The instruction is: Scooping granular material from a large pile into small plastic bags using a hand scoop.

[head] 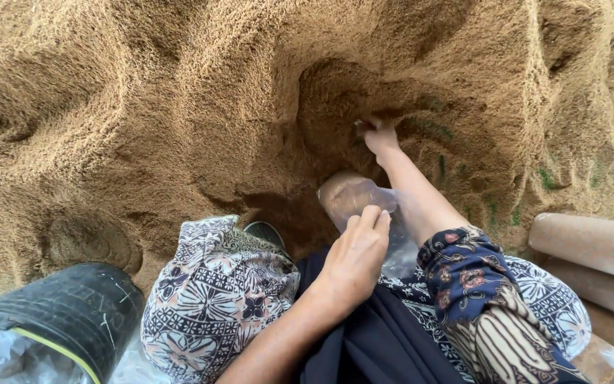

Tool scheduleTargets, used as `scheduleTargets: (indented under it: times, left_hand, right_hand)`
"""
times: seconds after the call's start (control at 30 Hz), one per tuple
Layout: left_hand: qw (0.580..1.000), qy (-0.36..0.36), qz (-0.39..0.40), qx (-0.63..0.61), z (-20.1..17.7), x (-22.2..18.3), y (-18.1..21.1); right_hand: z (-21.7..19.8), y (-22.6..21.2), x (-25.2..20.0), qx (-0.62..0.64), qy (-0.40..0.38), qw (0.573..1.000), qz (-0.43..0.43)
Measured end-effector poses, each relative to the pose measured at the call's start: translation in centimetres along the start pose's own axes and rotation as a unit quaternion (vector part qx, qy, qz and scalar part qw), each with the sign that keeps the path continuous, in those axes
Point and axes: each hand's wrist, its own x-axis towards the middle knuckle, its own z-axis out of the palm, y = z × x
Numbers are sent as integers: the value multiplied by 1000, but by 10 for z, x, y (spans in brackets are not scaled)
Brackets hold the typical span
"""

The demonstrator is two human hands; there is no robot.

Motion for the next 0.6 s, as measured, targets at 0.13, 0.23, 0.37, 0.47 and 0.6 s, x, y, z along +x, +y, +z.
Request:
scheduleTargets:
  times: [0.13, 0.23, 0.37, 0.47, 0.6]
  left_hand:
    - [1000, 15, 5, 10, 1, 2, -4]
    - [1000, 15, 5, -3, 0, 3, -6]
    - [999, 38, 12, -8, 0, 6, -12]
    - [998, 57, 22, -10, 4, 8, -19]
    - [996, 83, 18, 3, 15, 19, -39]
  right_hand:
    - [1, -8, -8, -17, 18, 999, -24]
    - [-15, -5, -9, -29, 21, 999, -38]
    - [-50, -4, -13, 69, 0, 994, -88]
    - [-85, -36, -53, 75, -9, 987, -144]
    - [-134, -76, -121, 49, -40, 982, -176]
